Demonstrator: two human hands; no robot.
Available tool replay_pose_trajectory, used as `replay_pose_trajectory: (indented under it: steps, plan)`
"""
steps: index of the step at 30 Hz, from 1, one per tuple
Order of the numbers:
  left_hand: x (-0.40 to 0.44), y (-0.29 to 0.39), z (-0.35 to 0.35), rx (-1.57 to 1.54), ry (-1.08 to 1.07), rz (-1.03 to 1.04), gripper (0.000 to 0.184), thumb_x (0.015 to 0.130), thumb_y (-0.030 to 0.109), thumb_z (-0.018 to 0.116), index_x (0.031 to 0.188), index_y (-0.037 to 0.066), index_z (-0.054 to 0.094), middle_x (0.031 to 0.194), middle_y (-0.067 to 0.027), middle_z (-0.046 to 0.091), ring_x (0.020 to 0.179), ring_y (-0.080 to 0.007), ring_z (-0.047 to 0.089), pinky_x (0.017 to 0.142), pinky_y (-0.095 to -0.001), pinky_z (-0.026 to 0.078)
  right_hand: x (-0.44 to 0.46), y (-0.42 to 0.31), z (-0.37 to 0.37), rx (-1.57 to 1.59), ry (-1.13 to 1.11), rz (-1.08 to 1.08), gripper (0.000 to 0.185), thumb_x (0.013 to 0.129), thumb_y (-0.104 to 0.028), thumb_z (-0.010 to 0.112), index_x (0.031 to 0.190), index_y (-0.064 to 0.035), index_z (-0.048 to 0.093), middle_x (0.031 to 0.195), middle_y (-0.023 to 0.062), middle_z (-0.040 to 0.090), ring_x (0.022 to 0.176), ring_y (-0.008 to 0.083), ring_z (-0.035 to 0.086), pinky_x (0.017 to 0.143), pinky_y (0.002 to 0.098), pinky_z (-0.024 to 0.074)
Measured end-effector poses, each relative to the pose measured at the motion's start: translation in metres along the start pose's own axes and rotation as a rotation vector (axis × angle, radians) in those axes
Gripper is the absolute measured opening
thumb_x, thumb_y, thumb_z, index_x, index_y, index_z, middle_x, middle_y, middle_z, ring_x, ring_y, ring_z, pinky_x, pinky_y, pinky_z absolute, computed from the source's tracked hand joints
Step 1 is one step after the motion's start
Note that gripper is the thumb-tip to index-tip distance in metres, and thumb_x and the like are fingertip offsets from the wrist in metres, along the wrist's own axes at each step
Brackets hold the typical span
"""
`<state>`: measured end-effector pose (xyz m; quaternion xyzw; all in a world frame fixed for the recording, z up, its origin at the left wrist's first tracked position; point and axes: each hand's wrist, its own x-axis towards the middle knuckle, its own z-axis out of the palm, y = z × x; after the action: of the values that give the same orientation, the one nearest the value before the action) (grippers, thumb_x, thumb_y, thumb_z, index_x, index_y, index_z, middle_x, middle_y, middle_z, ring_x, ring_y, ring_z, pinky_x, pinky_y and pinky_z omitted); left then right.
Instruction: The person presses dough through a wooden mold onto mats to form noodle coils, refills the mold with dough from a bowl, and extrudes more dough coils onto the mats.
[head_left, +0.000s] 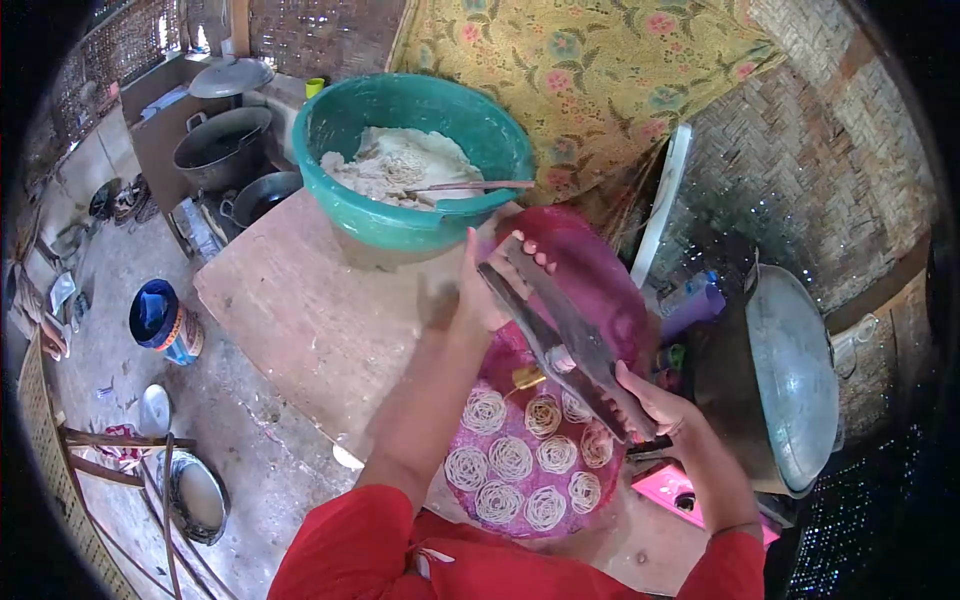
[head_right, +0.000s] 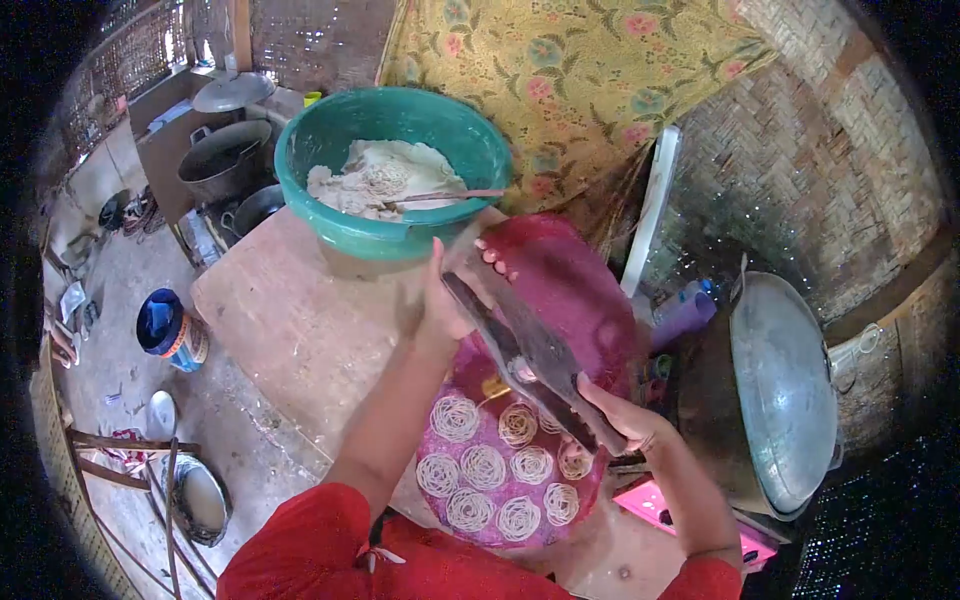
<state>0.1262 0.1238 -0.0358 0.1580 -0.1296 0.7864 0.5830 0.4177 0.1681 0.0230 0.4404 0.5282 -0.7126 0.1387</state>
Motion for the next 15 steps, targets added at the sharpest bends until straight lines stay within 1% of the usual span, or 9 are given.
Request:
replay_pose_trajectory:
  steps: [3,4,6,7,8,9,11,13,15]
  plan:
    - [0.005,-0.001,-0.012,-0.108,-0.194,-0.026,0.065,0.09,0.065,0.033,0.108,0.005,0.052,0.088,-0.0095,0.057,0.092,-0.0274,0.057,0.091,-0.0459,0.043,-0.001,0.004,-0.002,-0.089,-0.018,-0.136,0.077,0.084,-0.061,0.052,0.13,0.0011,0.045,0.099,0.0102,0.062,0.084,0.0139,0.061,0.069,0.0253,0.0496]
    - [0.002,0.002,0.009,-0.104,-0.198,-0.029,0.065,0.09,0.065,0.033,0.108,0.005,0.052,0.088,-0.0095,0.057,0.092,-0.0274,0.057,0.091,-0.0459,0.043,-0.001,0.006,-0.002,-0.088,-0.017,-0.141,0.077,0.084,-0.061,0.052,0.13,0.0011,0.045,0.099,0.0102,0.062,0.084,0.0139,0.061,0.069,0.0253,0.0496]
    - [-0.011,0.004,0.045,0.197,0.056,-0.004,0.066,0.091,0.063,0.033,0.114,0.004,0.051,0.097,-0.0099,0.059,0.096,-0.0268,0.057,0.092,-0.0443,0.043,-0.003,0.021,0.001,-0.154,-0.073,-0.412,0.058,0.082,-0.04,0.065,0.12,0.0007,0.05,0.102,0.0116,0.061,0.092,0.0187,0.059,0.081,0.0322,0.0479]
    - [-0.016,0.001,0.041,0.203,0.064,-0.014,0.066,0.091,0.063,0.033,0.114,0.004,0.051,0.097,-0.0099,0.059,0.096,-0.0268,0.057,0.092,-0.0443,0.043,-0.005,0.035,0.002,-0.053,-0.073,-0.379,0.061,0.078,-0.035,0.069,0.122,0.0017,0.048,0.104,0.0114,0.06,0.094,0.0188,0.058,0.083,0.0329,0.0471]
    - [-0.022,-0.002,0.034,0.564,0.102,0.001,0.062,0.091,0.059,0.038,0.116,0.003,0.051,0.1,-0.0099,0.059,0.096,-0.0268,0.057,0.092,-0.0433,0.043,-0.009,0.048,0.002,0.048,-0.071,-0.348,0.064,0.074,-0.03,0.073,0.123,0.0027,0.046,0.106,0.0112,0.059,0.097,0.0188,0.057,0.085,0.0336,0.0463]
    - [-0.029,-0.005,0.026,0.929,0.131,0.017,0.06,0.091,0.055,0.044,0.118,0.002,0.05,0.104,-0.0098,0.059,0.096,-0.0267,0.057,0.093,-0.0423,0.043,-0.004,0.066,0.003,0.234,-0.127,-0.532,0.071,0.071,-0.032,0.075,0.124,0.0032,0.044,0.106,0.0116,0.059,0.093,0.0195,0.058,0.083,0.0345,0.0464]
    - [-0.056,-0.006,-0.003,1.655,-0.072,0.008,0.042,0.085,0.038,0.06,0.113,0.007,0.058,0.11,-0.0092,0.058,0.104,-0.0279,0.053,0.093,-0.0403,0.042,0.003,0.111,0.006,0.485,-0.194,-0.821,0.078,0.068,-0.035,0.077,0.126,0.0035,0.042,0.104,0.0121,0.059,0.089,0.0204,0.058,0.08,0.0356,0.0462]
    - [-0.088,-0.009,0.015,2.517,-0.131,-0.282,0.03,0.072,0.027,0.07,0.099,0.015,0.067,0.115,-0.0065,0.055,0.11,-0.0284,0.048,0.095,-0.0436,0.039,-0.006,0.137,0.016,0.536,-0.153,-0.952,0.08,0.068,-0.039,0.076,0.127,0.0032,0.041,0.101,0.0121,0.059,0.085,0.0208,0.057,0.076,0.0359,0.0454]
    - [-0.109,-0.016,-0.012,2.598,-0.201,-0.221,0.025,0.071,0.028,0.07,0.094,0.016,0.067,0.117,-0.0046,0.053,0.11,-0.0275,0.047,0.094,-0.0445,0.039,-0.02,0.159,0.024,0.561,-0.108,-1.033,0.083,0.068,-0.042,0.075,0.128,0.0029,0.041,0.098,0.0122,0.058,0.082,0.0213,0.057,0.073,0.0362,0.0447]
